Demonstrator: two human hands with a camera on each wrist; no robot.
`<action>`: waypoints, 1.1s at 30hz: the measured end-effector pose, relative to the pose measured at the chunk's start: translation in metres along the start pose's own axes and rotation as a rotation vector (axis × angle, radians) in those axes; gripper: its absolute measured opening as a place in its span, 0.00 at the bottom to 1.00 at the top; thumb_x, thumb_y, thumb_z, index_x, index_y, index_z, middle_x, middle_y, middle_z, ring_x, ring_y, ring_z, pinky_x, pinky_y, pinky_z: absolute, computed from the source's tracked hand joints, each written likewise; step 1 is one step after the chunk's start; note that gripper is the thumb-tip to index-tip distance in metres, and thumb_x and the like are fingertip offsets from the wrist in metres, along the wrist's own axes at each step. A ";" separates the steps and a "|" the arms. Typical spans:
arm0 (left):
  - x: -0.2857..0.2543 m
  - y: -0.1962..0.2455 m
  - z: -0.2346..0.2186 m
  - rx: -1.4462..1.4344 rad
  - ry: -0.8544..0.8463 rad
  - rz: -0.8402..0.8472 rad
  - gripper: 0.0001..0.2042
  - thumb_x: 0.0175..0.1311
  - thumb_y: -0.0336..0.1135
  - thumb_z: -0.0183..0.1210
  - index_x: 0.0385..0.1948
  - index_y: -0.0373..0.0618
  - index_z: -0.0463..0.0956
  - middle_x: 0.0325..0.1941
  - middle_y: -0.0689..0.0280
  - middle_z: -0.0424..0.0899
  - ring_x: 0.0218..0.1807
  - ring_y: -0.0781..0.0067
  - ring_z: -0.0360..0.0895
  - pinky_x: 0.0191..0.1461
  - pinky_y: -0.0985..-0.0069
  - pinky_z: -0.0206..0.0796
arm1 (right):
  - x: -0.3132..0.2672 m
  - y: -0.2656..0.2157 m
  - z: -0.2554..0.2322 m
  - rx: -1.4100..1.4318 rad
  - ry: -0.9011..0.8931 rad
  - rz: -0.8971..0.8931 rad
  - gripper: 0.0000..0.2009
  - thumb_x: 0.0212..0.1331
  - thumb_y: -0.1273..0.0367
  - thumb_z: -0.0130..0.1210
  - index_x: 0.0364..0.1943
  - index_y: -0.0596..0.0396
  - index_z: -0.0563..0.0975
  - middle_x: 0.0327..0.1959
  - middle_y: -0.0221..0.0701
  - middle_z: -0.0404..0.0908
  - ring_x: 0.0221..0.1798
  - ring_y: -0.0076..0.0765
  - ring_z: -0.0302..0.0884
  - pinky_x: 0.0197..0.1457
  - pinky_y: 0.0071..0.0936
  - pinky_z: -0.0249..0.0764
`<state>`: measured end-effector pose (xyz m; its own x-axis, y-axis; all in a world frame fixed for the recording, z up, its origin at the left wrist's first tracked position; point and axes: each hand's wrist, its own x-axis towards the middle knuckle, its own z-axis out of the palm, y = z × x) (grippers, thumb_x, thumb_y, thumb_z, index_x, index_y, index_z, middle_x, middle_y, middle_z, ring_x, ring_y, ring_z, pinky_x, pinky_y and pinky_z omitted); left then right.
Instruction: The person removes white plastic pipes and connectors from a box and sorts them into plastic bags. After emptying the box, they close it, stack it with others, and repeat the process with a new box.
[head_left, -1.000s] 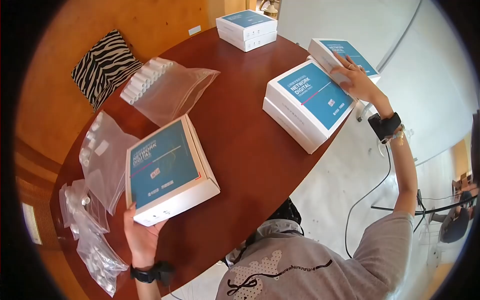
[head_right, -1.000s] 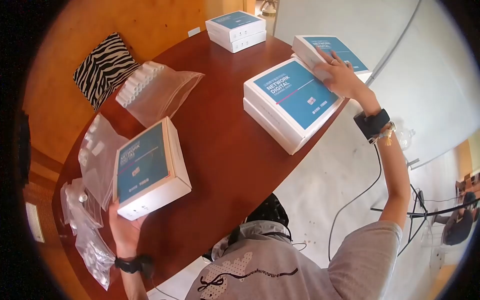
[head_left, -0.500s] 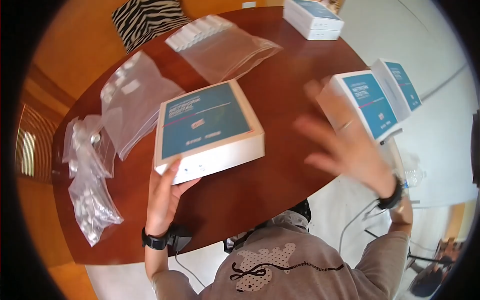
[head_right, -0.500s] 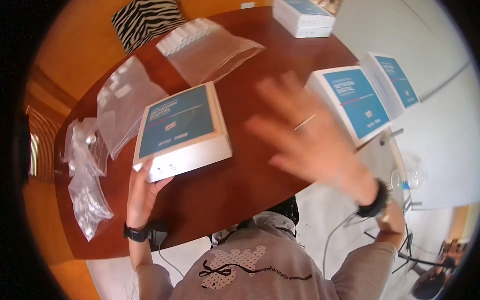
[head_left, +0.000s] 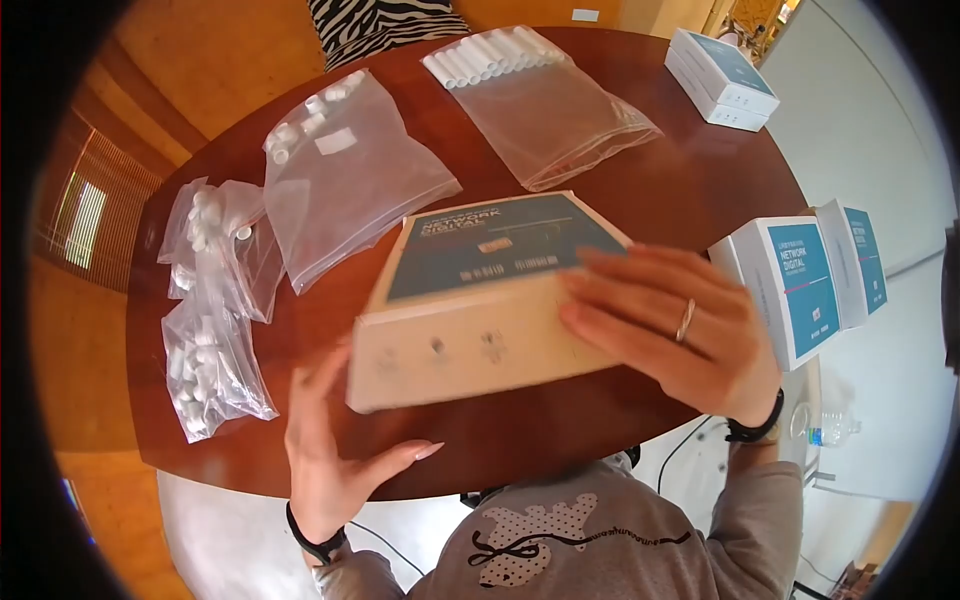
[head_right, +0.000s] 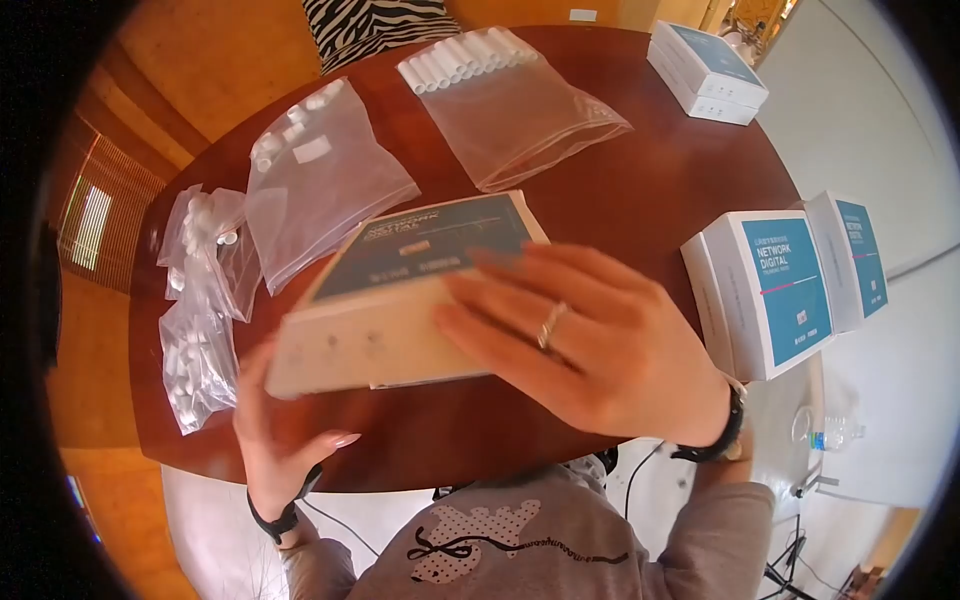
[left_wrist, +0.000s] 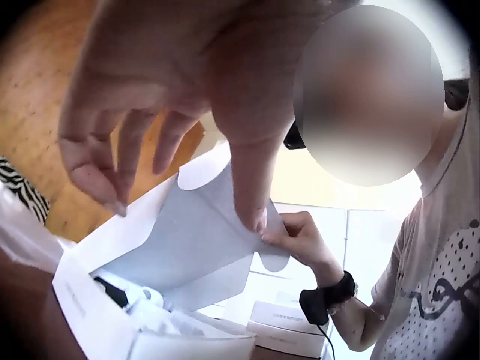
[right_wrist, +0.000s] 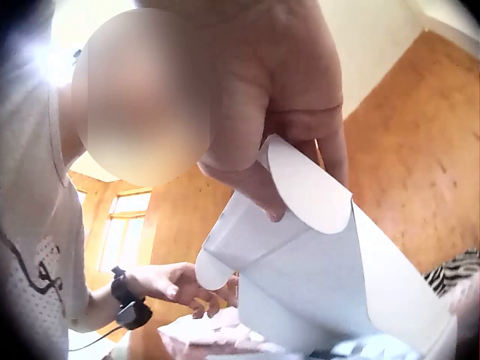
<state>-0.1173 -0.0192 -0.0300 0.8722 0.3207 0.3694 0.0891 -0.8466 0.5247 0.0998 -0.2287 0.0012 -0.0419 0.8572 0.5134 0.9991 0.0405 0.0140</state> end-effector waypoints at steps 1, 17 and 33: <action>0.004 0.002 0.004 -0.062 0.201 0.078 0.37 0.36 0.33 0.74 0.54 0.41 0.66 0.50 0.53 0.74 0.41 0.59 0.72 0.42 0.69 0.68 | 0.008 0.005 0.004 -0.022 0.071 0.016 0.17 0.46 0.70 0.55 0.44 0.53 0.80 0.48 0.34 0.76 0.51 0.40 0.76 0.48 0.35 0.76; 0.082 0.077 0.093 0.319 0.039 0.575 0.28 0.39 0.48 0.69 0.48 0.54 0.77 0.57 0.58 0.74 0.58 0.64 0.70 0.66 0.51 0.48 | 0.122 -0.001 0.117 -0.425 0.405 0.073 0.23 0.50 0.64 0.53 0.54 0.42 0.72 0.53 0.46 0.71 0.50 0.52 0.69 0.57 0.54 0.65; 0.119 0.107 0.101 0.277 -0.470 0.171 0.24 0.55 0.54 0.58 0.34 0.37 0.69 0.33 0.49 0.79 0.34 0.55 0.79 0.32 0.66 0.68 | 0.101 -0.020 0.113 -0.681 0.129 0.045 0.28 0.56 0.61 0.51 0.64 0.41 0.61 0.63 0.41 0.61 0.62 0.54 0.59 0.68 0.61 0.48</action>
<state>0.0447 -0.1151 -0.0077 0.9999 -0.0005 0.0171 -0.0046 -0.9698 0.2437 0.0745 -0.0848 -0.0444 -0.0411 0.7808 0.6234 0.7844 -0.3613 0.5042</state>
